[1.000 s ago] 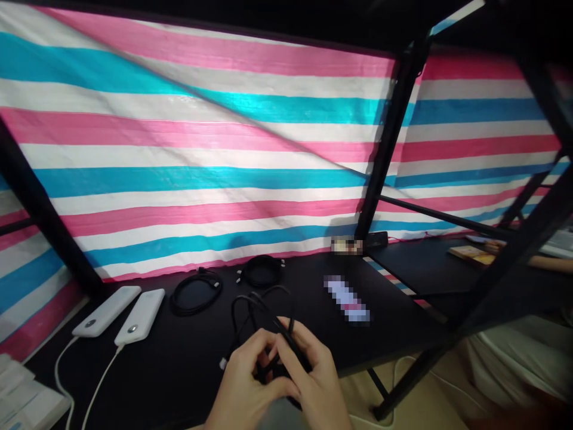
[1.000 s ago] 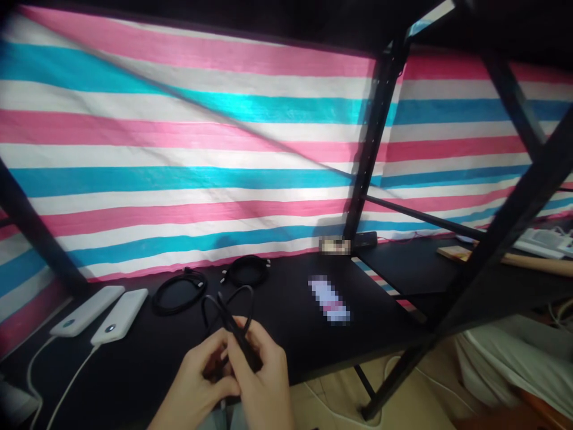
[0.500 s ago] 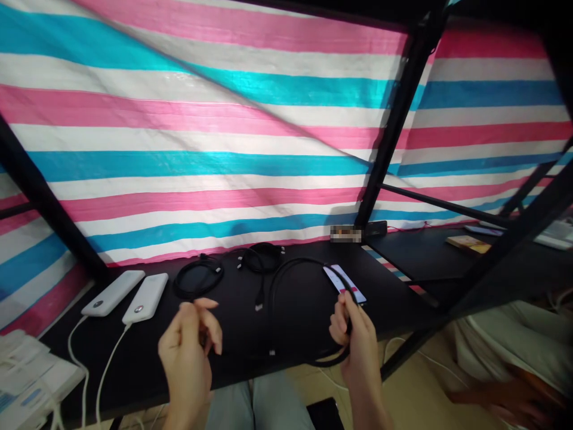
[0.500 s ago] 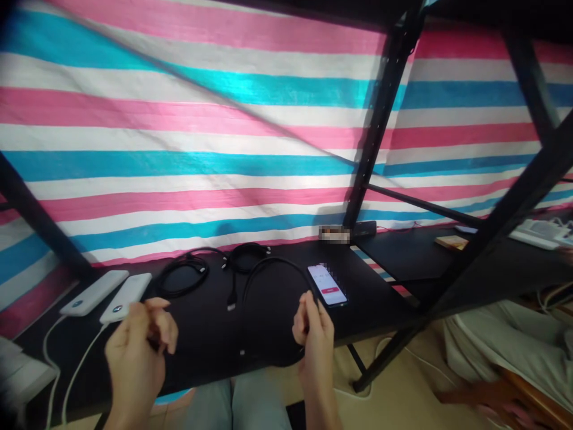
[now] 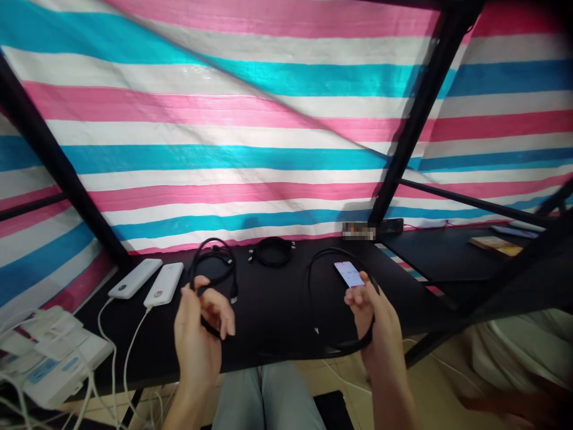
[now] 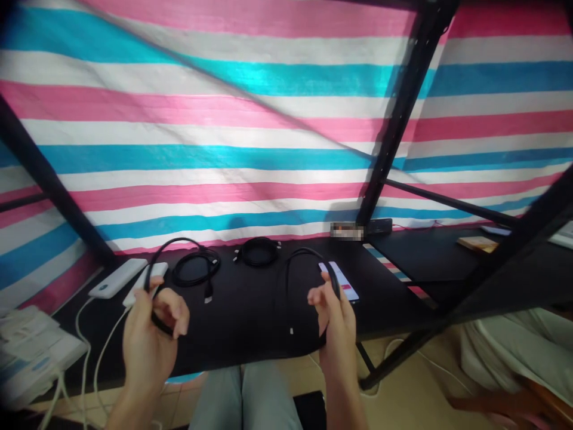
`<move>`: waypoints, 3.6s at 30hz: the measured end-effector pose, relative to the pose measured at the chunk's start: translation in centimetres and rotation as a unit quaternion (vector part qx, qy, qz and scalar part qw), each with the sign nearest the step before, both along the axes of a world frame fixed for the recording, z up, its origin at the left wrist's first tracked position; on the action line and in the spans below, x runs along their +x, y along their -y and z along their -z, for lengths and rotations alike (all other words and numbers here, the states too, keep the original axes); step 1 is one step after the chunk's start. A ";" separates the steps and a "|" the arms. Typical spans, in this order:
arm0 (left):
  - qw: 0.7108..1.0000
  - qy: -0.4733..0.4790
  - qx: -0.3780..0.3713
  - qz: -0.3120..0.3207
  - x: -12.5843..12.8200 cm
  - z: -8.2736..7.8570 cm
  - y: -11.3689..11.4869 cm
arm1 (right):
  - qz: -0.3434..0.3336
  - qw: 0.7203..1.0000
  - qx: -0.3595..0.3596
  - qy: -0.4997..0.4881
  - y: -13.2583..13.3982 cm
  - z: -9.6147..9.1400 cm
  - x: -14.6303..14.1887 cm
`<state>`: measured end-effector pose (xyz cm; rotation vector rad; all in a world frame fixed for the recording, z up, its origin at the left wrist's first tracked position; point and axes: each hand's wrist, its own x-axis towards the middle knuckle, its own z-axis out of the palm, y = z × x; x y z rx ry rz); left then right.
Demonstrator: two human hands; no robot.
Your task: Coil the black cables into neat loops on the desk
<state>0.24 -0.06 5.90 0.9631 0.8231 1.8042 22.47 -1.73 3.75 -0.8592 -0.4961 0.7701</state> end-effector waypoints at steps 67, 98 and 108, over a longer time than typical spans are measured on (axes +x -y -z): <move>0.981 -0.139 0.083 0.104 0.6 -3.4 -2.3 | 0.142 0.944 -0.009 0.297 1.6 0.2 0.8; 0.845 -0.419 0.156 -0.294 -3.7 -2.3 -6.8 | 0.344 0.919 0.040 0.189 1.9 -2.7 2.5; 0.959 -0.262 0.079 0.070 0.4 -0.9 -9.7 | 0.297 0.936 0.054 0.181 1.4 -2.0 1.0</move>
